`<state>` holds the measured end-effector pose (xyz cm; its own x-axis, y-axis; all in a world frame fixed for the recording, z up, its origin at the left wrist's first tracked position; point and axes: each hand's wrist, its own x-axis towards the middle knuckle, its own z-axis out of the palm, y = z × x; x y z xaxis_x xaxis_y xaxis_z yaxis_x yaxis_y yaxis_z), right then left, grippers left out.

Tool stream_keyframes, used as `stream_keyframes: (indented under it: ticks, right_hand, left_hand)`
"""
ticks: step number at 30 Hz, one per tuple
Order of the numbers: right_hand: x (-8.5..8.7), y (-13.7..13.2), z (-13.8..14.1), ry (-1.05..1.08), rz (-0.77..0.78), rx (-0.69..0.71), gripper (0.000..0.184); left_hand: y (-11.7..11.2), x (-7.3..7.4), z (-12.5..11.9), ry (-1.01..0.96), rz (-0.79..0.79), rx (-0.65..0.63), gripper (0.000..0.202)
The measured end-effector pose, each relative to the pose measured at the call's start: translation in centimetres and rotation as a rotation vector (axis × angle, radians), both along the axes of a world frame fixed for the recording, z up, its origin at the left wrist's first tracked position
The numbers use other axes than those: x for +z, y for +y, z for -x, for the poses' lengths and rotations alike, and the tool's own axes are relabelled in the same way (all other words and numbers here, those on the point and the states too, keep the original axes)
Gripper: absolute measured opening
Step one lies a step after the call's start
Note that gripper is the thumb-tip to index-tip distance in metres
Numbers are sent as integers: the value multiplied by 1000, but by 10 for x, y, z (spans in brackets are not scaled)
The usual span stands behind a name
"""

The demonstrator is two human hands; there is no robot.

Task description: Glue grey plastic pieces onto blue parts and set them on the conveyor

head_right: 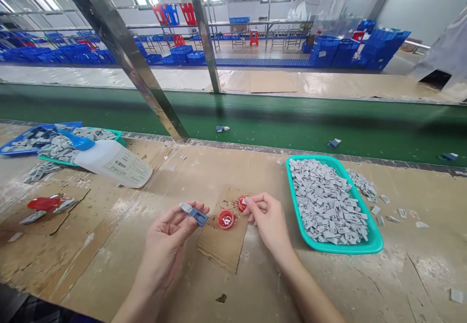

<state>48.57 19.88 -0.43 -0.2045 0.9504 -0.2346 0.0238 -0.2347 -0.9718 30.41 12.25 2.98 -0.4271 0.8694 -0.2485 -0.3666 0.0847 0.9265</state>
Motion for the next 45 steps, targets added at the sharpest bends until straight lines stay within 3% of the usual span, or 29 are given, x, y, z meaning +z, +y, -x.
stream_keyframes:
  ticks: [8, 15, 21, 36, 41, 45]
  right_hand:
    - [0, 2, -4, 27, 7, 28, 35]
    - [25, -5, -18, 254, 204, 68, 29]
    - [43, -19, -18, 294, 202, 162, 27]
    - [37, -20, -18, 191, 214, 371, 33]
    - [31, -21, -22, 235, 267, 490, 35]
    - [35, -24, -22, 224, 223, 486, 35]
  left_hand:
    - [-2, -5, -3, 28, 3, 13, 35]
    - [3, -3, -27, 31, -52, -32, 27]
    - [6, 0, -51, 51, -87, -28, 25]
    - [1, 3, -58, 167, -151, -64, 23]
    - [-1, 2, -56, 260, -290, -139, 22]
    - [0, 4, -50, 273, -251, -244, 24]
